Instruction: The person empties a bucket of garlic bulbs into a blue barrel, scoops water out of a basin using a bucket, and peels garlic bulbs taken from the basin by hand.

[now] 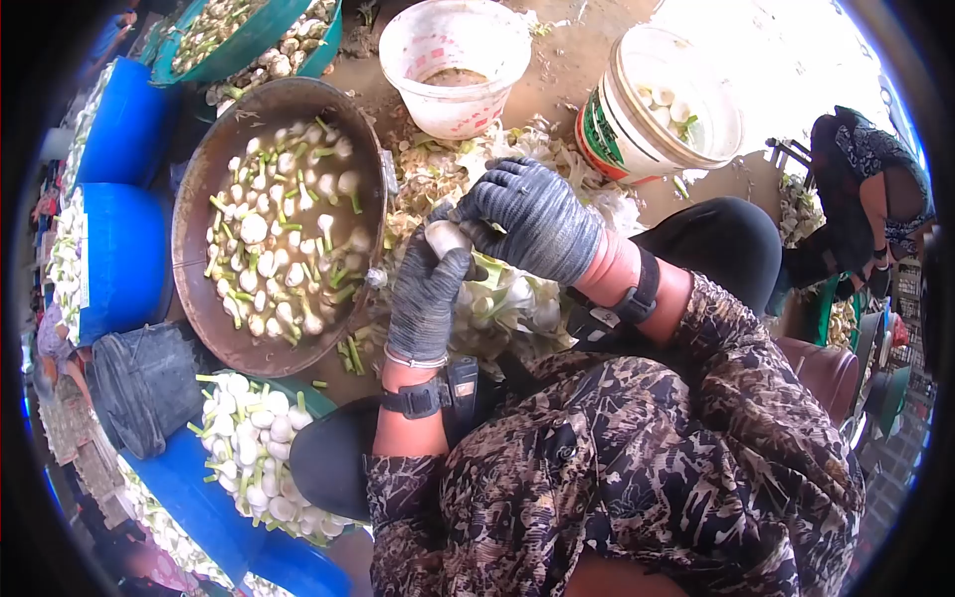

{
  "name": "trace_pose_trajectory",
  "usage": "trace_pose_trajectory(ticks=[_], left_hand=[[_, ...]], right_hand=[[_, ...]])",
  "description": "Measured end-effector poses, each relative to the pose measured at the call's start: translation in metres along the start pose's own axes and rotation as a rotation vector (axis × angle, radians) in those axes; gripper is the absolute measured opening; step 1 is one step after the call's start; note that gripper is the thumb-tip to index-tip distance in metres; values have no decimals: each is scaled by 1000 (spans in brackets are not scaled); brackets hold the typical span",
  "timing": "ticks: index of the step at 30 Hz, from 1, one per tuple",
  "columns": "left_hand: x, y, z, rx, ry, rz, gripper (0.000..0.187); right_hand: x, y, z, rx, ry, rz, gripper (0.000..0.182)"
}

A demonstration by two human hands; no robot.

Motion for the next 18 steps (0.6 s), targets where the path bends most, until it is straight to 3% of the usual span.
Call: trace_pose_trajectory(ticks=[1,3,5,7,9,11,14,15,17,18], left_hand=[[0,-1,-3,25,-174,-59,44],[-11,6,15,65,-242,-25,52],[-24,10,35,-151,-666,-119,55],[-22,6,26,-272,-622,-145,59],[-18,5,23,-161,-255,-138,57],[-18,7,15,123,-151,11,52],[-26,1,20,-249,-650,81,46],[-29,4,27,-267,-746,100,49],[-42,10,43,-506,-993,94,53],[-44,11,44,-544,-969,99,55]], right_hand=[[-2,2,1,-3,-1,-3,13],[-10,7,15,-262,-141,-36,15],[-14,13,22,-362,-270,-76,15],[-22,20,33,-520,-282,-93,14],[-15,18,19,-292,-99,11,15],[-7,14,6,-166,-5,-28,17],[-23,18,23,-376,-119,-80,16],[-28,18,33,-366,-116,-69,16],[-51,28,58,-508,-330,-227,19],[-64,34,69,-578,-508,-383,22]])
Point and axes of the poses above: each hand's wrist, its own y-axis away from the middle knuckle, its own x-axis out of the back of the hand, z = x × y, the point moved 5 cm from there along -y, towards the middle knuckle, and after that the axes turned 3 degrees about -z, right-handed, at the moved point
